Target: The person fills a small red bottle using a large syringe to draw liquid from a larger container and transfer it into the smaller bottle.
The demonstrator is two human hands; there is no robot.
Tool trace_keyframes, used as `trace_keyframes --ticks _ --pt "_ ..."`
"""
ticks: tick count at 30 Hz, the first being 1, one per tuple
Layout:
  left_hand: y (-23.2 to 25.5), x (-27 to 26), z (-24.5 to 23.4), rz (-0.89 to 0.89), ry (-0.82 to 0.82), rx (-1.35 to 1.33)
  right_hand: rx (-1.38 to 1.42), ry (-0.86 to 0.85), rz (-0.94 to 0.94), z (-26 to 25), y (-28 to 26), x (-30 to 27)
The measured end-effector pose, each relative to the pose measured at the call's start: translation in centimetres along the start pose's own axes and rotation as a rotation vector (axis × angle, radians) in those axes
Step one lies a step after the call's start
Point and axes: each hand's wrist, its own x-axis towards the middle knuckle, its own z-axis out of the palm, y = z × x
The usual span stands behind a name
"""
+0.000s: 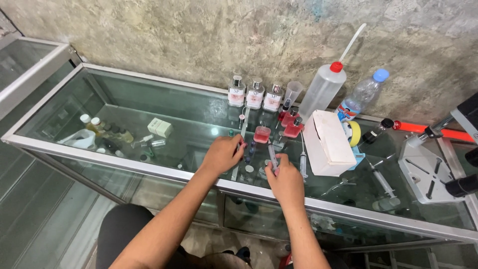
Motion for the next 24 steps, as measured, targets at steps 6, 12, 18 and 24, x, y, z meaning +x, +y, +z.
trace_keyframes --ticks 6,12,18,24 --pt "0.0 0.0 -0.2 -0.019 -0.051 0.018 -0.006 -0.013 0.019 0.2 0.1 0.0" --pt "-0.3 0.2 0.0 -0.019 -0.068 0.034 0.016 -0.019 0.049 -0.3 -0.7 0.0" --pt "-0.1 0.4 -0.5 -0.011 -0.076 0.035 0.015 -0.023 0.055 -0.6 -0.9 0.1" --pt "-2.3 1.0 1.3 0.023 -0.110 0.016 -0.004 -0.040 0.043 0.8 0.8 0.8"
